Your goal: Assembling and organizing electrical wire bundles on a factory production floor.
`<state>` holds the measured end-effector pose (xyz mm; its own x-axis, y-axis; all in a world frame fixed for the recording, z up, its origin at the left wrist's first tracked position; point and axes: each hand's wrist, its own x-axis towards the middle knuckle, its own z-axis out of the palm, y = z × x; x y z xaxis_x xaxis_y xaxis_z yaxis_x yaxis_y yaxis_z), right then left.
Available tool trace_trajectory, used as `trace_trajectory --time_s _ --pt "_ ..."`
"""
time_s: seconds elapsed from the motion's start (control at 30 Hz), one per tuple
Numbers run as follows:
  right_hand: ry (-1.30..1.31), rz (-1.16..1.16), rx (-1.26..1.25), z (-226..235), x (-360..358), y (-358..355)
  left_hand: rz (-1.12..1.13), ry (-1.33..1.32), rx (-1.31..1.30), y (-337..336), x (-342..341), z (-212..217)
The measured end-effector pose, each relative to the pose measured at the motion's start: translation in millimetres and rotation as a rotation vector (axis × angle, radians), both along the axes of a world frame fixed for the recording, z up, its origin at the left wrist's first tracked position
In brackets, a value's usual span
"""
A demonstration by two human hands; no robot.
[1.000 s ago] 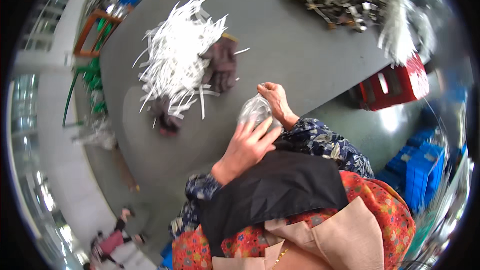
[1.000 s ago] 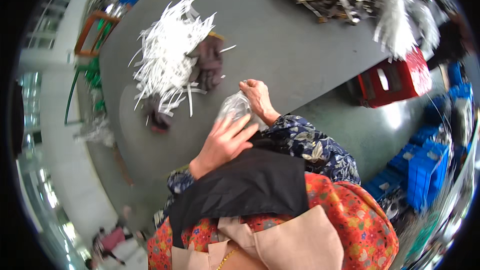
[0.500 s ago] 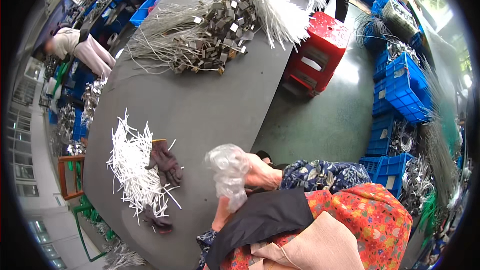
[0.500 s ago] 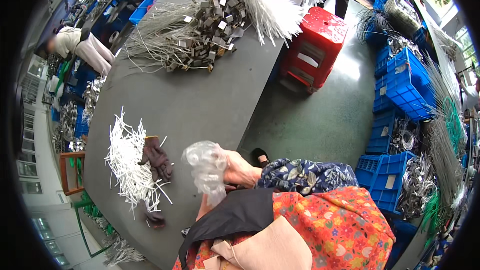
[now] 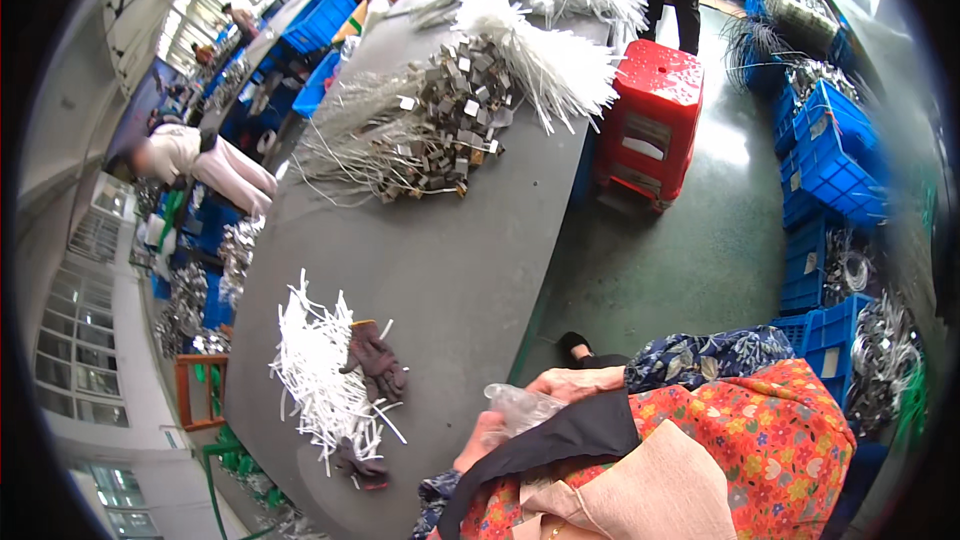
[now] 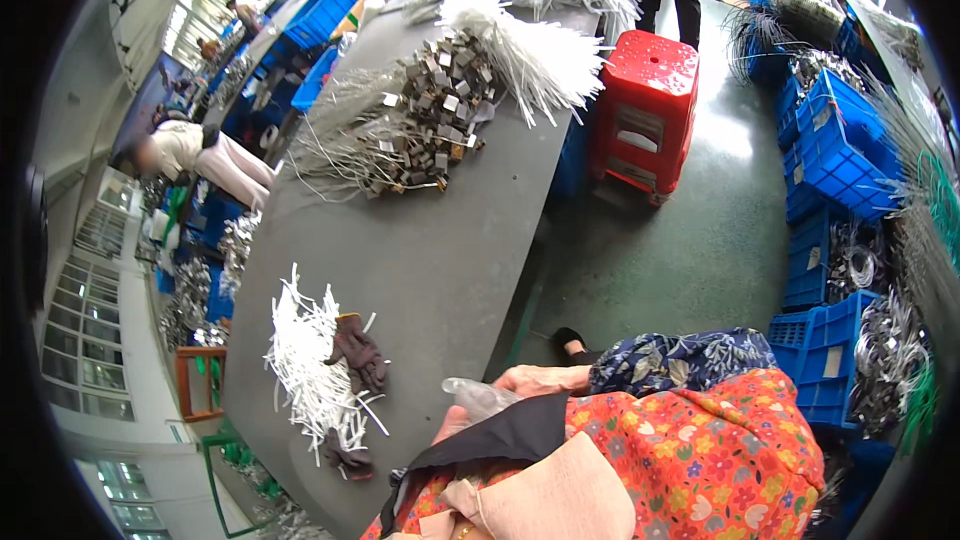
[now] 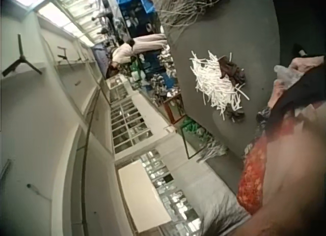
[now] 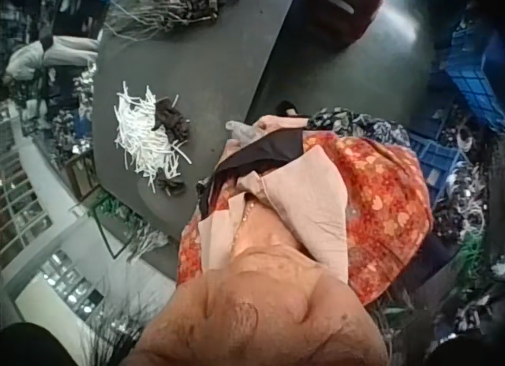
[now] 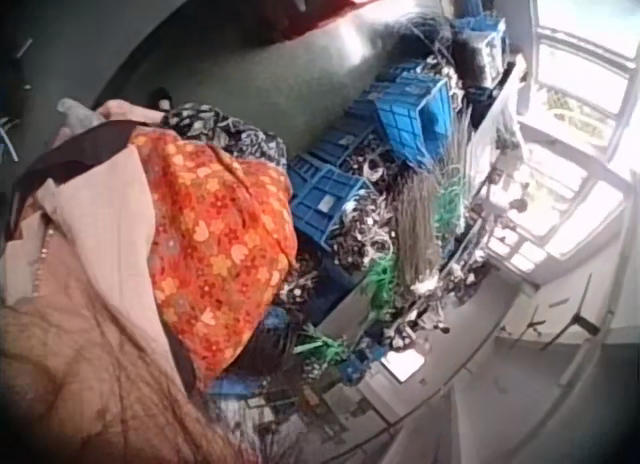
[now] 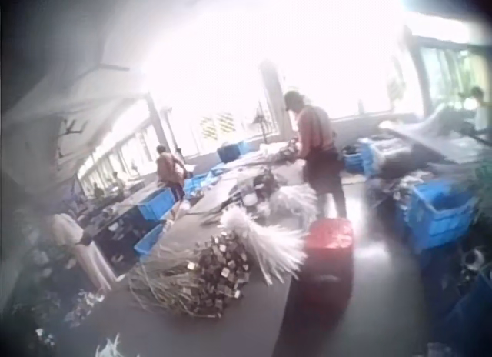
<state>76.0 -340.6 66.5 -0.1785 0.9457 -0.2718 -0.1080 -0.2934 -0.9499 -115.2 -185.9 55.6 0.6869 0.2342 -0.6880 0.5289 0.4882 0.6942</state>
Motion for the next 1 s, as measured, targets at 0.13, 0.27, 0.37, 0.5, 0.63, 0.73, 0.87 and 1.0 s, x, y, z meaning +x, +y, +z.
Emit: trace_trajectory --time_s 0.13,0.27,0.37,0.5,0.63,0.73,0.87,1.0 --pt "-0.245 0.049 -0.016 5 -15 -4 -0.056 -0.030 0.077 -4 -9 -7" --pt "-0.884 0.032 0.081 -66 -53 -4 -0.107 -0.048 0.116 -25 -25 -17" --pt "-1.199 -0.072 0.115 -65 -80 -19 -0.337 -0.005 0.252 -49 -33 -15" --pt "-0.935 -0.189 0.207 -50 -85 -24 -0.561 0.072 0.876 -63 -27 -4" --pt "-0.341 -0.160 -0.029 -29 -88 -11 -0.490 -0.094 1.370 -51 -48 -55" --pt "-0.380 -0.078 -0.043 -26 -100 -16 -0.536 -0.175 1.381 -51 -53 -41" --pt "-1.243 -0.233 0.093 -80 -123 -52 -0.487 -0.062 0.424 -48 -53 14" --pt "-0.626 -0.245 -0.127 -58 -103 -70 -0.278 0.160 0.333 -32 -225 63"
